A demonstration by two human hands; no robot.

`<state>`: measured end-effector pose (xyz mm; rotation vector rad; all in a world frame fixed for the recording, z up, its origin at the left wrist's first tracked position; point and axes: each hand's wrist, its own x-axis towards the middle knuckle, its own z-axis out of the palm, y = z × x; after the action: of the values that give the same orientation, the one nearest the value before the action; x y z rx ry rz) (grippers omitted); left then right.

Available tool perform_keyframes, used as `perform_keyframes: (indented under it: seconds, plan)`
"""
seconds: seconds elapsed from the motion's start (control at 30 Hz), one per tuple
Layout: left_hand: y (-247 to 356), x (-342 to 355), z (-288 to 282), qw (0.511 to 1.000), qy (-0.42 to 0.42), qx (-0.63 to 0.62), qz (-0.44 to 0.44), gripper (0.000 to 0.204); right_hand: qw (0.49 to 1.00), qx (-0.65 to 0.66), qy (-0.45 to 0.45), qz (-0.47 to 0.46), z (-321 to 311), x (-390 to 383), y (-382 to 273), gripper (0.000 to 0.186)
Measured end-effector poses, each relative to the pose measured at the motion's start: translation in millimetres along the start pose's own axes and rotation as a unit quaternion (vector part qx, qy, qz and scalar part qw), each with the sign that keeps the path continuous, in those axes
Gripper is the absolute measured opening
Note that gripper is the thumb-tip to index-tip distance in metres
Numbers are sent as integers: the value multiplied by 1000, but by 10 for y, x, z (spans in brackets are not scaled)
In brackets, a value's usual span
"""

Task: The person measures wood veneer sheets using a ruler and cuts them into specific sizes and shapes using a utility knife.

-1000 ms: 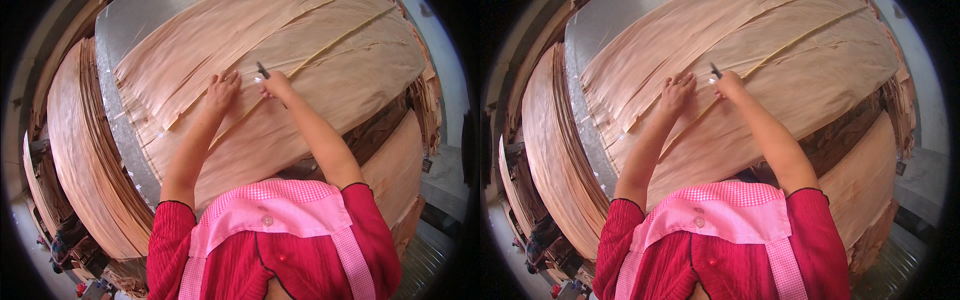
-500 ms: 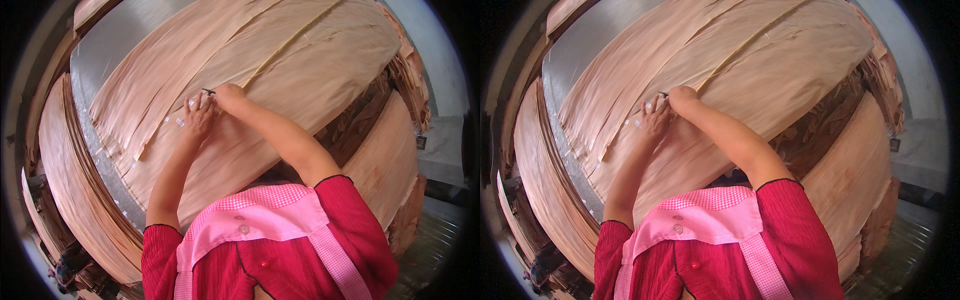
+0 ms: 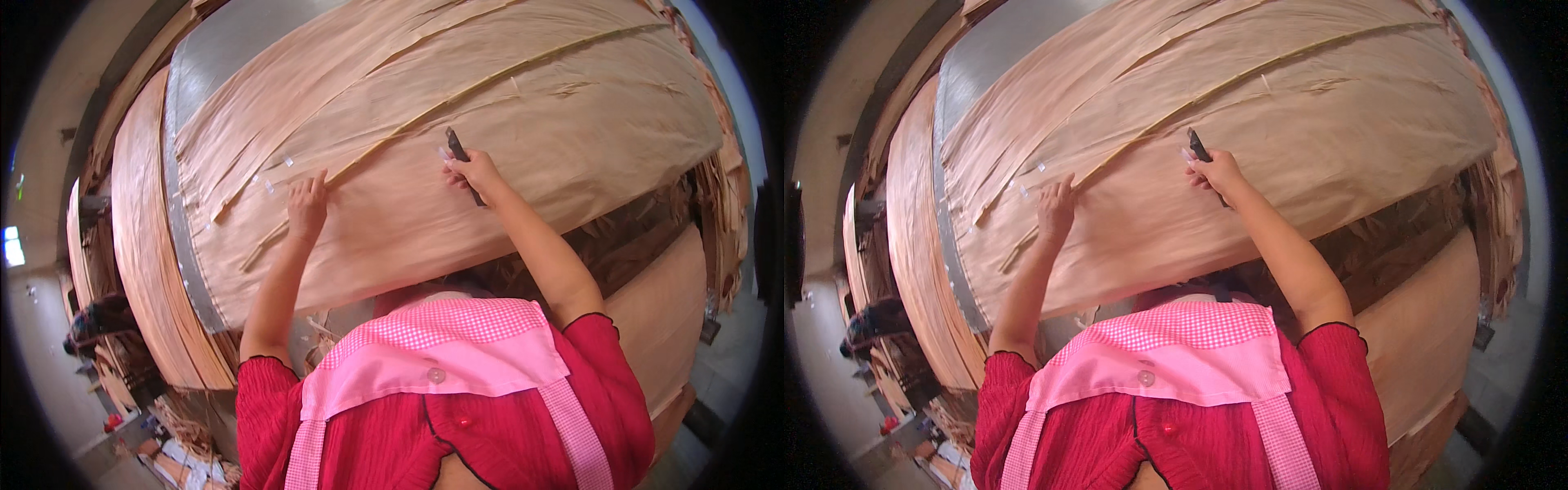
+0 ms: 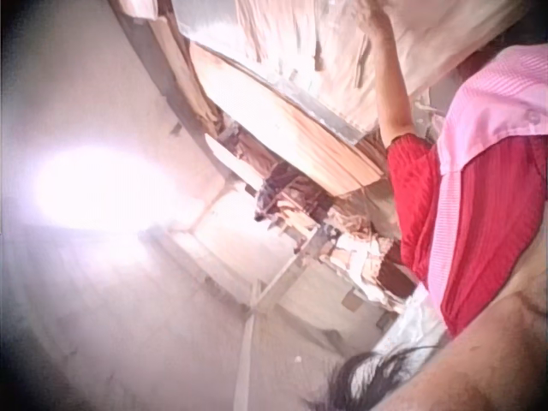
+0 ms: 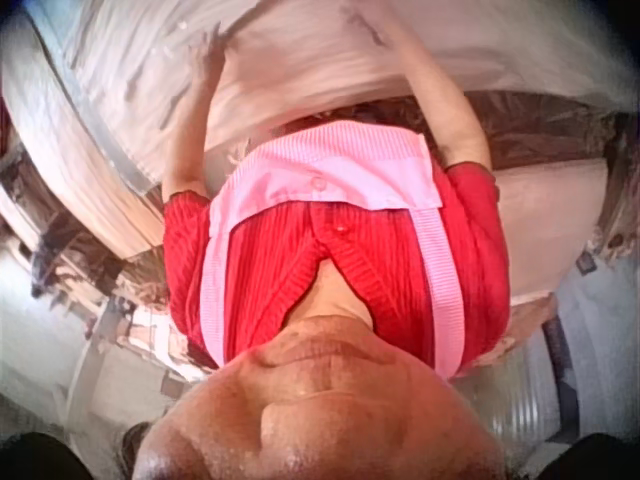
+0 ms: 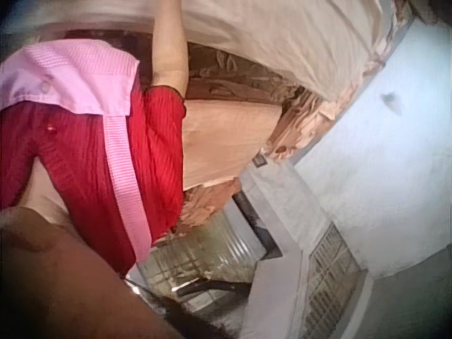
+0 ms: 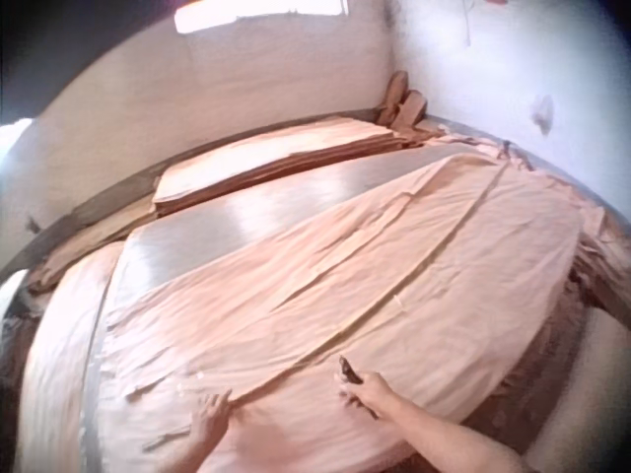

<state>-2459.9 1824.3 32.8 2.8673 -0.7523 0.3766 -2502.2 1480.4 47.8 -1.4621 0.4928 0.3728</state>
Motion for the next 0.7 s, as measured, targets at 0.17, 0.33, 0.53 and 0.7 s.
perform_keyframes:
  seconds: [0.17, 0.33, 0.53, 0.7]
  plan:
    - [-152, 560, -184, 991, 76, 97, -53, 26, 997, 51, -54, 0, -130, -49, 59, 24]
    - [118, 856, 123, 995, 95, -19, 33, 29, 996, 40, -85, 5, -116, 33, 130, 18]
    - [963, 589, 451, 1000, -3, 0, 15, 54, 997, 12, -54, 48, -152, 98, 95, 15]
    - [932, 592, 433, 1000, -5, -30, -8, 52, 999, -20, -47, -11, 269, 287, -143, 14]
